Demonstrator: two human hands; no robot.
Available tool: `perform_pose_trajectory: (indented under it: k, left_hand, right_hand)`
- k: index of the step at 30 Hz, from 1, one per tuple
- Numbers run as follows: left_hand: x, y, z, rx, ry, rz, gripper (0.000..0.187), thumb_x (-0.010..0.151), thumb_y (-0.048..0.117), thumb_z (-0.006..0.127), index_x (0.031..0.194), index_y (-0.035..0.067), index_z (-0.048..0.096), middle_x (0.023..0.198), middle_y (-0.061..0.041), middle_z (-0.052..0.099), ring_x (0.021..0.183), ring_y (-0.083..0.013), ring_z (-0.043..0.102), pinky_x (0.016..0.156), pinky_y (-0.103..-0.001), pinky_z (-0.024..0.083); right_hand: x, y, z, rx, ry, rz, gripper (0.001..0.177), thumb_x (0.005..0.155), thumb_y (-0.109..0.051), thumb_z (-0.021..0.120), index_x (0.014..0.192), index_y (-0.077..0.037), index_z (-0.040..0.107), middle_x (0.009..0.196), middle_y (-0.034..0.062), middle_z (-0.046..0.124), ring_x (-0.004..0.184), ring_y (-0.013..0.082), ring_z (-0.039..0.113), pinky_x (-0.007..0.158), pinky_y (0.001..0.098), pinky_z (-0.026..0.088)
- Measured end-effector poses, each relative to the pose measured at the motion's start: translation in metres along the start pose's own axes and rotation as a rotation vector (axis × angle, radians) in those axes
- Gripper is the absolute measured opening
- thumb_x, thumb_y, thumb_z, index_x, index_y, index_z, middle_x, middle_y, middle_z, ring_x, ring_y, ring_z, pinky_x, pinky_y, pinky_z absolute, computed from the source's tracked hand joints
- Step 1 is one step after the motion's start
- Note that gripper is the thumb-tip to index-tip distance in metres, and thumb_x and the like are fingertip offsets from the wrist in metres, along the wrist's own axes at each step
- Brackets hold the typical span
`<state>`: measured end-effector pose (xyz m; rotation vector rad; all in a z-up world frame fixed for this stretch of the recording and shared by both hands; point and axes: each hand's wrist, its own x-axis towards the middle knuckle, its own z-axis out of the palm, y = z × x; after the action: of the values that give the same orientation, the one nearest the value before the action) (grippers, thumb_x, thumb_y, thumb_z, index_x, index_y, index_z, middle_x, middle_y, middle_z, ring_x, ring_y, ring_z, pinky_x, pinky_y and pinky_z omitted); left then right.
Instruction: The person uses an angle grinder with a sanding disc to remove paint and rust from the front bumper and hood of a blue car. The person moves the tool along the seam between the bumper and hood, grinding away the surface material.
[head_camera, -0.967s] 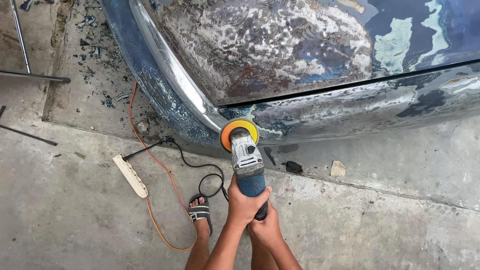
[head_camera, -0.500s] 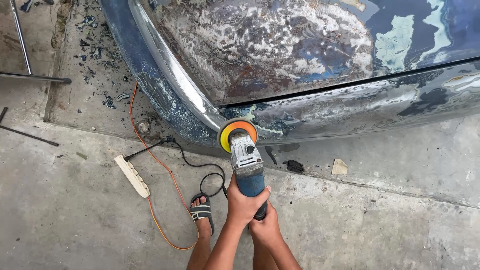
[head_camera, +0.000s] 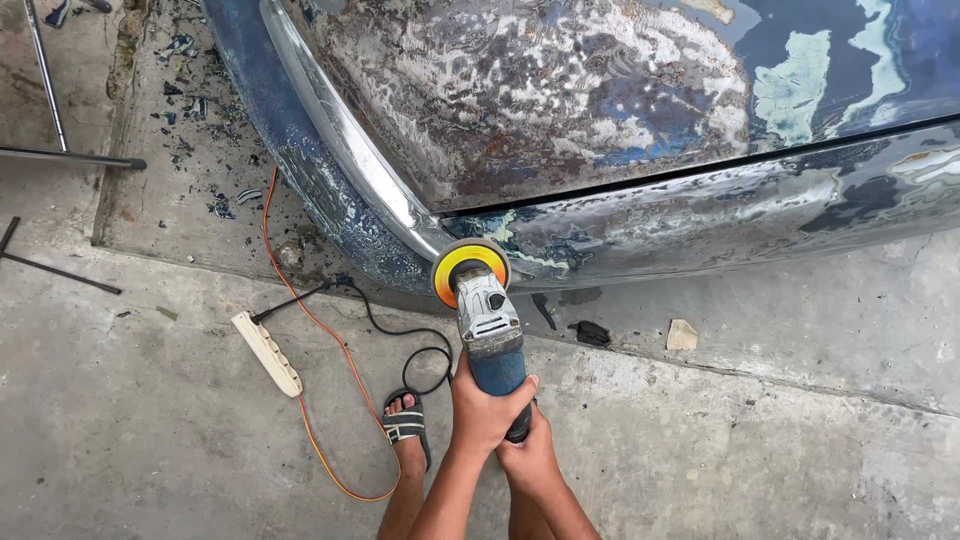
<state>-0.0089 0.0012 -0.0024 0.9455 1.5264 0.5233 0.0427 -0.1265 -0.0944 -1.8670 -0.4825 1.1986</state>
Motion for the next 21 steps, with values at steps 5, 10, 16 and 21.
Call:
perform_pose_trajectory:
  k: [5, 10, 16, 21]
  left_hand:
    - [0.004, -0.01, -0.004, 0.039, 0.007, 0.034, 0.057, 0.057, 0.027, 0.091, 0.106, 0.011, 0.065, 0.084, -0.002, 0.073, 0.072, -0.0172, 0.067, 0.069, -0.034, 0.057]
    - [0.007, -0.011, -0.012, 0.064, -0.009, 0.037, 0.057, 0.058, 0.026, 0.089, 0.108, 0.013, 0.066, 0.084, -0.001, 0.072, 0.071, -0.0152, 0.062, 0.068, -0.032, 0.054]
    - [-0.005, -0.056, -0.05, 0.106, 0.07, -0.058, 0.052, 0.054, 0.022, 0.096, 0.096, 0.009, 0.07, 0.086, -0.004, 0.079, 0.079, -0.017, 0.075, 0.076, -0.032, 0.059]
    - [-0.011, -0.062, -0.082, -0.073, 0.02, -0.059, 0.031, 0.061, 0.002, 0.091, 0.09, 0.002, 0.079, 0.087, -0.009, 0.084, 0.079, -0.0182, 0.079, 0.081, -0.033, 0.064]
  right_hand:
    - [-0.002, -0.001, 0.007, 0.02, -0.013, -0.015, 0.033, 0.071, -0.008, 0.066, 0.104, -0.004, 0.068, 0.086, 0.0078, 0.075, 0.079, 0.0134, 0.062, 0.064, 0.0338, 0.055]
    - [-0.005, 0.0, 0.019, -0.002, -0.006, 0.022, 0.041, 0.072, -0.014, 0.069, 0.112, -0.006, 0.068, 0.094, 0.0069, 0.079, 0.085, 0.0114, 0.064, 0.07, 0.0343, 0.056]
    - [-0.044, -0.01, 0.052, -0.046, -0.034, 0.139, 0.048, 0.072, -0.02, 0.075, 0.119, -0.01, 0.07, 0.097, 0.0035, 0.085, 0.091, 0.0089, 0.075, 0.077, 0.0287, 0.06]
    - [-0.065, 0.019, 0.087, 0.009, -0.017, 0.12, 0.058, 0.071, -0.022, 0.075, 0.128, -0.012, 0.068, 0.102, 0.0057, 0.084, 0.101, 0.01, 0.075, 0.08, 0.0296, 0.058]
